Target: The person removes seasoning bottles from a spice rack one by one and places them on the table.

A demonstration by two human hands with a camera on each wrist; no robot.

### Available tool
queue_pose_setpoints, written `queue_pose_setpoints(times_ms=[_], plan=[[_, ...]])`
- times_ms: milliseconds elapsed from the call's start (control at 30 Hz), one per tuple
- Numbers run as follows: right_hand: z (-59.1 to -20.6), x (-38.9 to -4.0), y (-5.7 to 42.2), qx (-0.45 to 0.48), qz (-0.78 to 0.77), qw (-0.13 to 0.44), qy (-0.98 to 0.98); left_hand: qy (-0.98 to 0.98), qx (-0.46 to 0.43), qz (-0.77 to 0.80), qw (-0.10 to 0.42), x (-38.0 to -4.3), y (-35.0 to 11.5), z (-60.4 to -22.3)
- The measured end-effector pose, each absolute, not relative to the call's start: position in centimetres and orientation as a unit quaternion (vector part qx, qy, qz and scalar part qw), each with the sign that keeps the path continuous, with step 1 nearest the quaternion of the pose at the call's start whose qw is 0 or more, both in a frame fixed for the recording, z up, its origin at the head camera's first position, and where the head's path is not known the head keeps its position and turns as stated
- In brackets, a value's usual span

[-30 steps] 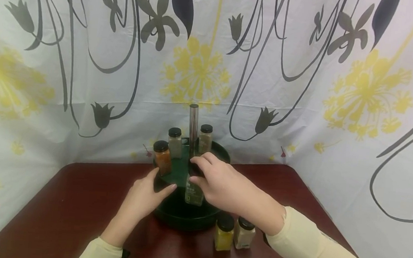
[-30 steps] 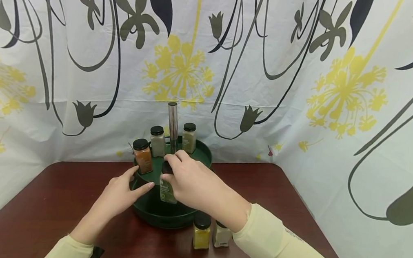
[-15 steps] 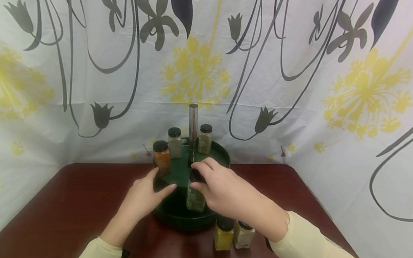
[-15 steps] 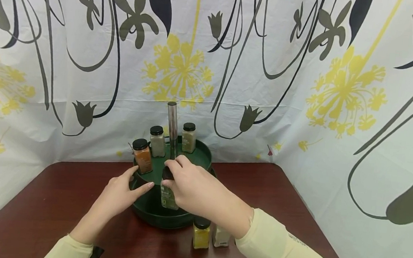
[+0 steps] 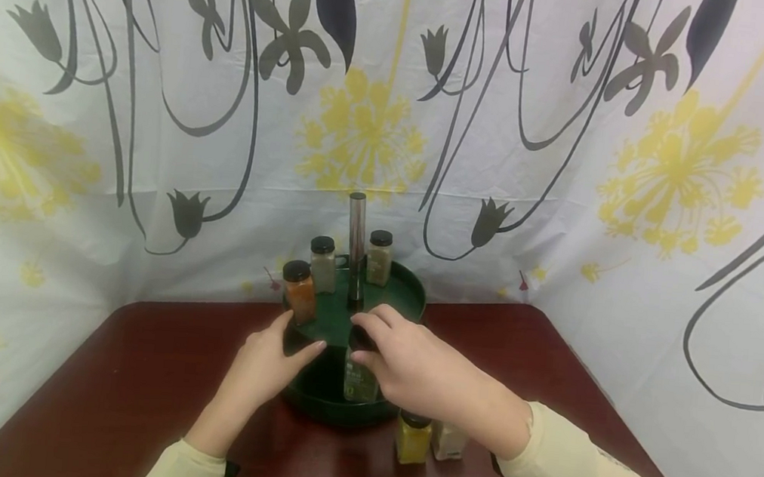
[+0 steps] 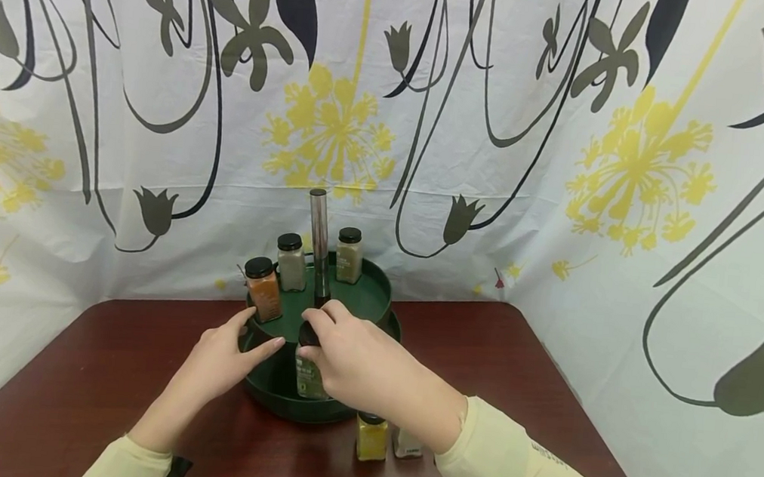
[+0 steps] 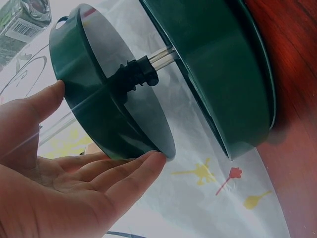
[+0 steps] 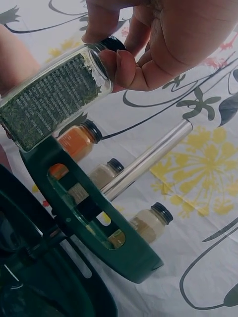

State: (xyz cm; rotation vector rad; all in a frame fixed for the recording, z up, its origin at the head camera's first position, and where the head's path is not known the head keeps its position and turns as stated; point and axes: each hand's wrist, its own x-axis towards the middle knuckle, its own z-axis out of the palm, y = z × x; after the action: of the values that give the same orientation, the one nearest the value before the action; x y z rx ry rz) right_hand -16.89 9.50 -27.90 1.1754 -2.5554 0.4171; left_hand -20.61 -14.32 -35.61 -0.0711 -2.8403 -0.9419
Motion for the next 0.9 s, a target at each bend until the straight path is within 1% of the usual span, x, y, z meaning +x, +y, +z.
queue_pose_setpoints(times_ms=[733,900], plan=[[-29.5,-16.4,9.4,0.412,0.149,0.137,-0.888,-0.946,-0.025,-0.314,0.072,-20.6,-14.4,-35.7],[-29.7,-16.4,9.4,0.416,0.154,0.126,-0.888,-0.945,-0.023,-0.318,0.072,-20.6,-14.4,-35.7]])
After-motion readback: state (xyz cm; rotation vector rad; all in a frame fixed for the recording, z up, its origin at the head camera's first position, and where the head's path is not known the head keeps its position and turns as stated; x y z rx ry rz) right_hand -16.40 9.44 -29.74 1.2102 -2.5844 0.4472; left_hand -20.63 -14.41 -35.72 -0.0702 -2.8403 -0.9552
